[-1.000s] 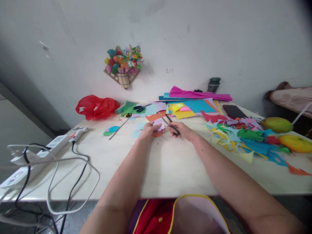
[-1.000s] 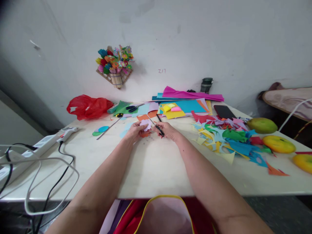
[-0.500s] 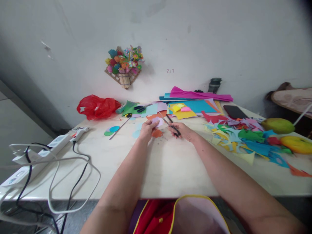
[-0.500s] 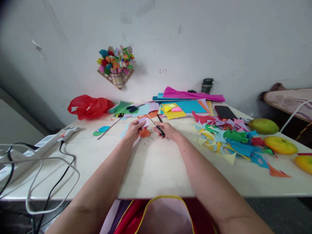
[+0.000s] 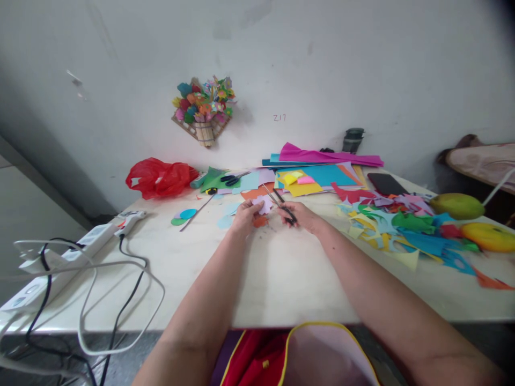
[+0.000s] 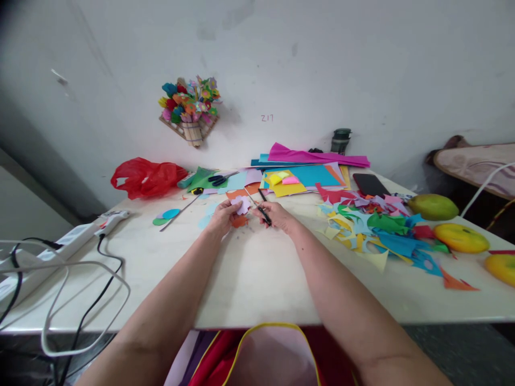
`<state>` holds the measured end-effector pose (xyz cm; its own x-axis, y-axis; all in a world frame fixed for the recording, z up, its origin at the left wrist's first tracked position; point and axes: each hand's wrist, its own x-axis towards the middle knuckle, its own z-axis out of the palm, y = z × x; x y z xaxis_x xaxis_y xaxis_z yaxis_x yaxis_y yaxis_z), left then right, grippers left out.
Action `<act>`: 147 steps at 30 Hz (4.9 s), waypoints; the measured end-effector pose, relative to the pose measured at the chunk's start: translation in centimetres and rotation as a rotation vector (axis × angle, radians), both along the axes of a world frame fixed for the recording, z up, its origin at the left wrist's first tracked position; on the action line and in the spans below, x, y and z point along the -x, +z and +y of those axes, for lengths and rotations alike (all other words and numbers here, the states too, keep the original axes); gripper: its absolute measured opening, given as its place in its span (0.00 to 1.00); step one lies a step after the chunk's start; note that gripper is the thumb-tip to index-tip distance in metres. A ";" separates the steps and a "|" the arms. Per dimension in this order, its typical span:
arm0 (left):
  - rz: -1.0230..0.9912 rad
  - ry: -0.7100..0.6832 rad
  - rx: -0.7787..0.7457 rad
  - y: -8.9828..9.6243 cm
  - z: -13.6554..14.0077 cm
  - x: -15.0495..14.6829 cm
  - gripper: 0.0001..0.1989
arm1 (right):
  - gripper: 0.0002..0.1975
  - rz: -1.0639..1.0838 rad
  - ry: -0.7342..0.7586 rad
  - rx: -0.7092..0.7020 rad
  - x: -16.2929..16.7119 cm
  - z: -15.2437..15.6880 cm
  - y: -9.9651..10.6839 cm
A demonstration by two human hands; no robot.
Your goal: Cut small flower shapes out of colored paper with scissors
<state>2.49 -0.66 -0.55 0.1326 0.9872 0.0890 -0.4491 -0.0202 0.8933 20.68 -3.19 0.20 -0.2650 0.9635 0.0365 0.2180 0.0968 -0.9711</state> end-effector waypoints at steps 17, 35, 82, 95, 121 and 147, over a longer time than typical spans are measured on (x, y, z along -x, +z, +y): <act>-0.100 0.127 0.128 0.4 -0.3 -0.9 0.11 | 0.10 0.033 0.046 -0.004 0.8 -0.4 0.2; 0.022 0.012 -0.003 0.6 -0.6 -0.9 0.19 | 0.14 0.032 0.069 -0.036 0.6 0.0 -0.4; -0.068 0.138 0.049 1.1 -1.2 -1.6 0.15 | 0.14 0.080 0.043 -0.008 1.4 -0.9 0.5; -0.079 0.135 0.051 1.3 -1.4 -1.7 0.16 | 0.12 0.153 0.027 0.039 1.9 -1.3 1.2; -0.062 0.164 0.030 0.8 -0.7 -1.3 0.15 | 0.11 0.084 0.089 0.003 1.1 -0.7 0.4; -0.041 0.132 0.046 1.3 -1.3 -1.4 0.16 | 0.11 0.170 0.066 0.034 1.4 -1.2 0.8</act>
<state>3.87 -1.96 0.77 -0.0019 0.9990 0.0455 -0.4810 -0.0408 0.8758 19.28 -4.35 0.99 -0.3207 0.9457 0.0538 0.0445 0.0718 -0.9964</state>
